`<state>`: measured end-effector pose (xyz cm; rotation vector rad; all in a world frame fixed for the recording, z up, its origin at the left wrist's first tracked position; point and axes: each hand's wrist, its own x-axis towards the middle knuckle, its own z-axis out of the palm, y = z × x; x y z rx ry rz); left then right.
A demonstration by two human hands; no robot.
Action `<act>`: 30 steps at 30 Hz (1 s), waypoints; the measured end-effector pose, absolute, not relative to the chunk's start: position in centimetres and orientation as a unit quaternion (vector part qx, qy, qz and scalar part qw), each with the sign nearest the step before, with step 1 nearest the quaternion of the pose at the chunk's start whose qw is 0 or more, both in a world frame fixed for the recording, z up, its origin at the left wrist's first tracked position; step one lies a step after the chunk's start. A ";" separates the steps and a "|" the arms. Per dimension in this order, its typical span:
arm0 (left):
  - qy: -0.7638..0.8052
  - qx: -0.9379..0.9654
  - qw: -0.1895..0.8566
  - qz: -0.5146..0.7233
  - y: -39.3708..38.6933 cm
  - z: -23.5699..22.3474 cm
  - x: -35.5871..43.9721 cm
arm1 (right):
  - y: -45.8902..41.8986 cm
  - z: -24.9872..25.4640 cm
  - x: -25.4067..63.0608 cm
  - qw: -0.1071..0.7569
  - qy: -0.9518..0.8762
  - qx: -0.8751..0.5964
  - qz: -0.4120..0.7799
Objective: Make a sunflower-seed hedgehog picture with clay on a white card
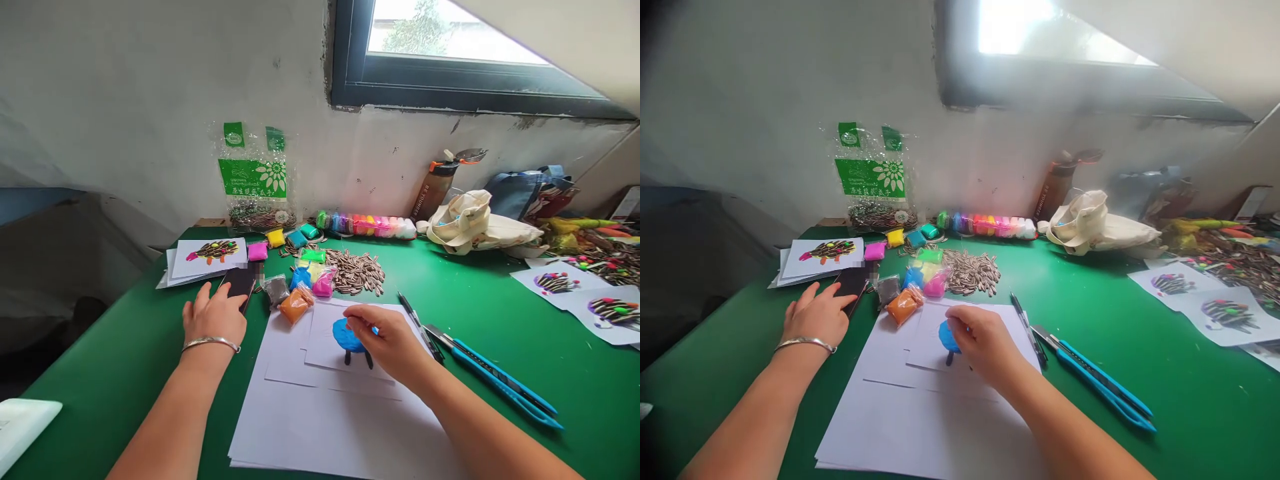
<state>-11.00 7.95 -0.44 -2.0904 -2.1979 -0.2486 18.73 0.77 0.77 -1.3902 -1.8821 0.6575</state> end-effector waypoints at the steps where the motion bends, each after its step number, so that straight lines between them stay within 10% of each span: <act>1: -0.719 -0.687 0.055 -0.092 8.0 -0.5 -11.0 | 0.8 0.8 18.7 0.350 -0.726 -0.536 0.253; 12: -0.498 -0.757 0.063 -0.418 5.0 2.0 -5.8 | 1.2 0.2 18.9 0.398 -0.682 -0.547 0.278; 30: -0.340 -0.925 -0.094 -0.139 2.1 -0.8 -0.9 | 1.7 1.1 19.6 0.441 -0.586 -0.572 0.367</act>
